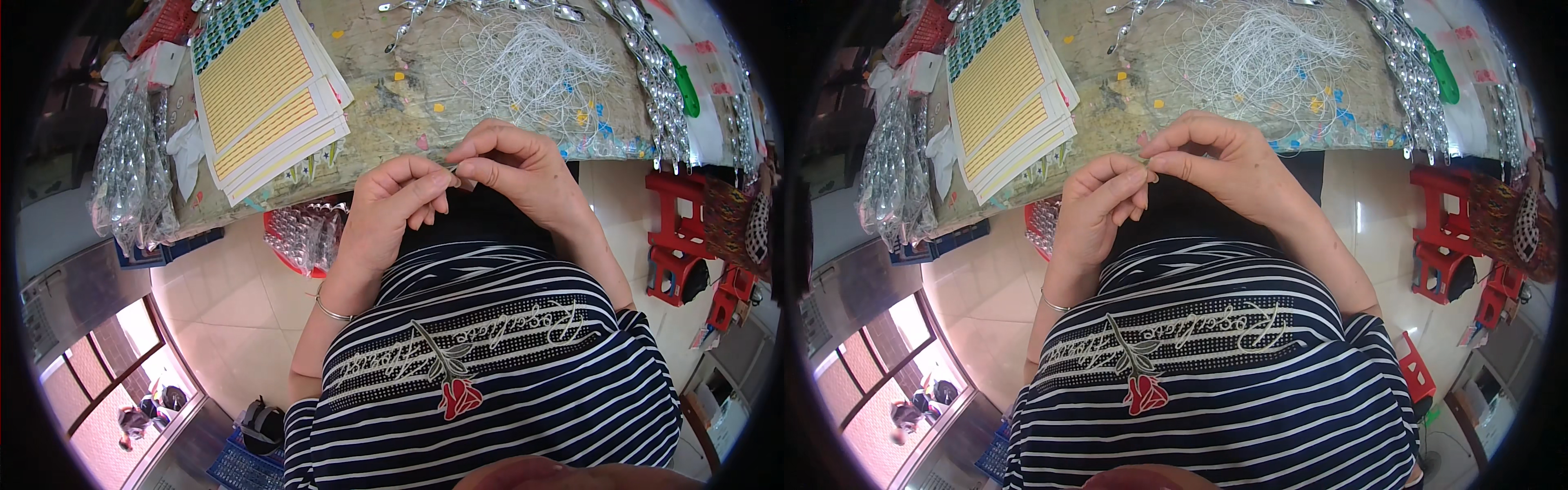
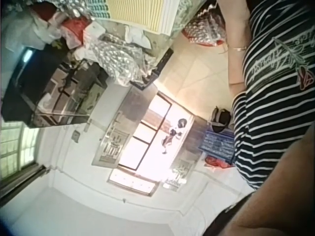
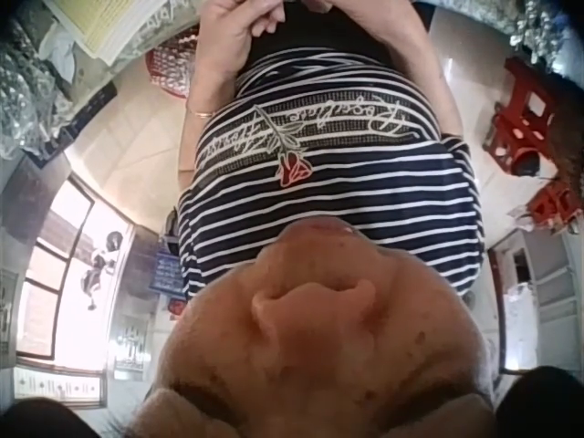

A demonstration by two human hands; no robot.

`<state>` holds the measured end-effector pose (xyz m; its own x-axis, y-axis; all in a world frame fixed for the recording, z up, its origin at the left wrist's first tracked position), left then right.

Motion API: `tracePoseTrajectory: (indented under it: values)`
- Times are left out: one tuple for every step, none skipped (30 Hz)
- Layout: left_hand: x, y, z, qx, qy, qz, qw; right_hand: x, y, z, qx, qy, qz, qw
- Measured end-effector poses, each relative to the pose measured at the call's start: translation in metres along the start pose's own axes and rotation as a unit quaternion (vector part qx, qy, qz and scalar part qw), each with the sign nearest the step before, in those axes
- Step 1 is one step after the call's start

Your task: Manually assembling small plastic toy or decoration components at a production workbench.

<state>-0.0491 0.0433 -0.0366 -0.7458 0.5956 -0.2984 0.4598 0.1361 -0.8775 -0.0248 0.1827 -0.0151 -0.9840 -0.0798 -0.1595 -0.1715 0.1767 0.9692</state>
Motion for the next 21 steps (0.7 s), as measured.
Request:
tracePoseTrajectory:
  values:
    - [0.000,0.000,0.000,0.004,0.001,0.002,1.000,0.000,0.002,0.000,-0.017,-0.001,0.007,1.000]
    - [0.000,-0.001,0.000,0.007,0.001,0.005,1.000,0.001,0.003,0.000,-0.035,-0.002,0.013,0.999]
    - [0.000,-0.001,0.000,0.007,0.001,0.005,1.000,0.001,0.004,0.000,-0.035,-0.001,0.013,0.999]
    - [0.000,-0.001,0.000,0.009,0.000,0.006,1.000,0.001,0.007,0.000,-0.071,-0.007,0.032,0.997]
    - [0.000,-0.001,0.000,0.011,0.000,0.008,1.000,0.000,0.010,0.000,-0.107,-0.012,0.051,0.993]
    - [0.000,-0.002,0.000,0.011,0.000,0.007,1.000,0.001,0.011,0.001,-0.107,-0.011,0.052,0.993]
    - [0.000,-0.002,0.000,0.010,-0.005,0.004,1.000,0.000,0.017,0.000,-0.176,-0.020,0.093,0.980]
    - [0.000,-0.003,0.001,0.008,-0.009,0.001,1.000,-0.001,0.024,-0.002,-0.244,-0.029,0.133,0.960]
    - [0.000,-0.004,0.000,0.009,-0.008,-0.001,1.000,0.000,0.026,-0.002,-0.244,-0.030,0.135,0.960]
    - [-0.001,-0.007,0.000,0.030,-0.014,-0.008,0.999,-0.001,0.033,-0.004,-0.303,-0.037,0.175,0.936]
    - [-0.002,-0.009,0.000,0.051,-0.021,-0.015,0.998,-0.003,0.039,-0.007,-0.359,-0.044,0.214,0.907]
    - [-0.002,-0.009,-0.001,0.052,-0.021,-0.017,0.998,-0.002,0.040,-0.007,-0.360,-0.044,0.217,0.907]
    - [-0.003,-0.012,0.000,0.078,-0.032,-0.037,0.996,-0.003,0.041,-0.007,-0.381,-0.046,0.221,0.897]
    - [-0.003,-0.015,0.002,0.104,-0.044,-0.057,0.992,-0.003,0.041,-0.006,-0.402,-0.049,0.225,0.886]
    - [-0.004,-0.014,0.002,0.104,-0.045,-0.059,0.992,-0.004,0.041,-0.004,-0.402,-0.047,0.227,0.886]
    - [-0.004,-0.017,0.004,0.162,-0.050,-0.095,0.981,-0.005,0.039,0.001,-0.404,-0.060,0.209,0.888]
    - [-0.005,-0.022,0.004,0.219,-0.056,-0.130,0.966,-0.005,0.037,0.006,-0.405,-0.072,0.191,0.891]
    - [-0.006,-0.022,0.005,0.219,-0.056,-0.131,0.965,-0.008,0.038,0.007,-0.406,-0.072,0.192,0.891]
    - [-0.006,-0.026,0.004,0.254,-0.055,-0.152,0.954,-0.007,0.033,0.014,-0.362,-0.070,0.121,0.922]
    - [-0.007,-0.029,0.003,0.289,-0.054,-0.172,0.940,-0.007,0.024,0.020,-0.315,-0.068,0.049,0.945]
    - [-0.008,-0.029,0.002,0.290,-0.054,-0.173,0.940,-0.008,0.025,0.021,-0.315,-0.068,0.050,0.945]
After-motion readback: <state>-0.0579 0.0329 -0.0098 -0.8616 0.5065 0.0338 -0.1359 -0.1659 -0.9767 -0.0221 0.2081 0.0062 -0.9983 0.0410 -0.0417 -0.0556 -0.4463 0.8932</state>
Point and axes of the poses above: each hand's wrist, its own x-axis towards the middle knuckle, its own z-axis out of the back of the hand, y = z × x, the point moved 7 cm from there along x, towards the middle knuckle, and after that the axes turned 4 degrees about -z, right-handed, at the moved point
